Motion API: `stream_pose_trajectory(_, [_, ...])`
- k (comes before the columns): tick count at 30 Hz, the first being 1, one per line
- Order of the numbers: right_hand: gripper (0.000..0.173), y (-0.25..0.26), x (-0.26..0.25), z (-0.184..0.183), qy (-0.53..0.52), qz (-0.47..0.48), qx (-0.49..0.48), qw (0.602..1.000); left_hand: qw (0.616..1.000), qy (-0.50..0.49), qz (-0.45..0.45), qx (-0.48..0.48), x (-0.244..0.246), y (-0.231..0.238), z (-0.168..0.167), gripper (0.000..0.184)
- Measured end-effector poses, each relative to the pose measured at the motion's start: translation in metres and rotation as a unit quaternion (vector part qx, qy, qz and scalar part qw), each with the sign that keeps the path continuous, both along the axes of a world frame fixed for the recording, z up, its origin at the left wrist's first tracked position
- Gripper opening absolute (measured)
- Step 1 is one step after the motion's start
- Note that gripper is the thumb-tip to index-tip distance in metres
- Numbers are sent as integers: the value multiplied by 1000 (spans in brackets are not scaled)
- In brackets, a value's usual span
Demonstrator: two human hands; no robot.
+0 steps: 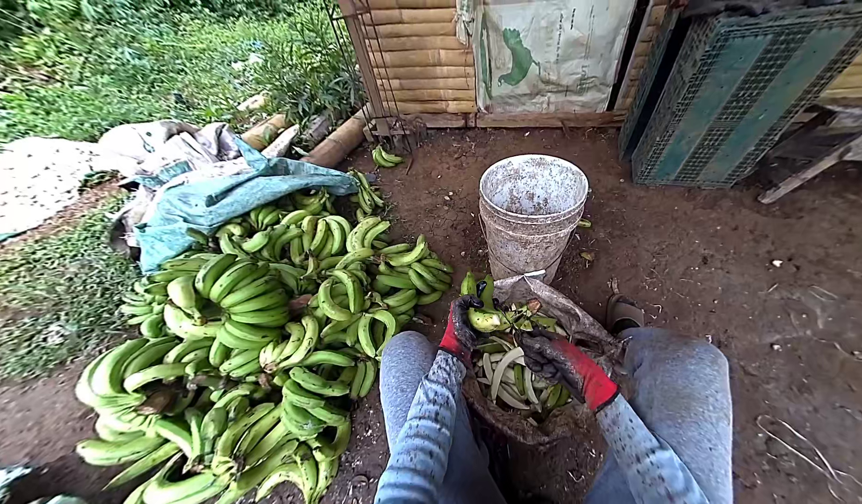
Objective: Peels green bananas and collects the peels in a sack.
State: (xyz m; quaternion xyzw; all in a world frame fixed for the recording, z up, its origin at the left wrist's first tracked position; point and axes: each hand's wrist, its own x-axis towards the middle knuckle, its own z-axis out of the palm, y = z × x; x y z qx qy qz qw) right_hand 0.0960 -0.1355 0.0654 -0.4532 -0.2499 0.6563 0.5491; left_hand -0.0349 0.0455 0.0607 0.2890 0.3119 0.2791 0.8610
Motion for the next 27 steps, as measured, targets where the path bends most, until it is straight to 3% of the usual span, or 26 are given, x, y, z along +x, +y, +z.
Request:
stream_pose_trajectory(2, [19, -3, 4, 6, 0, 49, 9, 999, 1000, -19, -8, -21, -3, 0, 7, 24])
stream_pose_trajectory(5, [51, -1, 5, 7, -35, 75, 1, 997, 1000, -14, -10, -23, -7, 1, 6, 22])
stream_pose_trajectory(8, [67, 4, 3, 11, -145, 70, -14, 987, 999, -26, -27, -35, -7, 2, 4, 24])
stream_pose_trajectory(10, [68, 7, -1, 15, -223, 49, 2, 974, 996, -42, -41, -61, -5, -1, 5, 28])
stream_pose_trajectory(13, [53, 15, -11, 7, -201, -39, -4, 979, 998, -21, -30, -55, -2, -8, 2, 27])
stream_pose_trajectory(16, [45, 27, -10, -19, -241, -91, -88, 962, 985, 145, 31, 85, 4, -14, -12, 20])
stream_pose_trajectory(19, [48, 31, -9, -60, -286, -81, -171, 939, 919, 339, 39, 199, 14, -24, -27, 23])
stream_pose_trajectory(21, [50, 31, -9, -76, -305, -5, -238, 922, 875, 431, -19, 218, 14, -23, -42, 31])
stream_pose_trajectory(24, [50, 16, -20, -96, -420, 204, -248, 848, 756, 580, -142, 268, 5, -11, -68, 49])
stream_pose_trajectory(25, [50, 9, -32, -93, -452, 303, -228, 807, 752, 581, -138, 277, 4, -10, -68, 50])
stream_pose_trajectory(27, [54, -1, -61, -89, -471, 435, -175, 748, 812, 513, -76, 270, 5, -11, -58, 45])
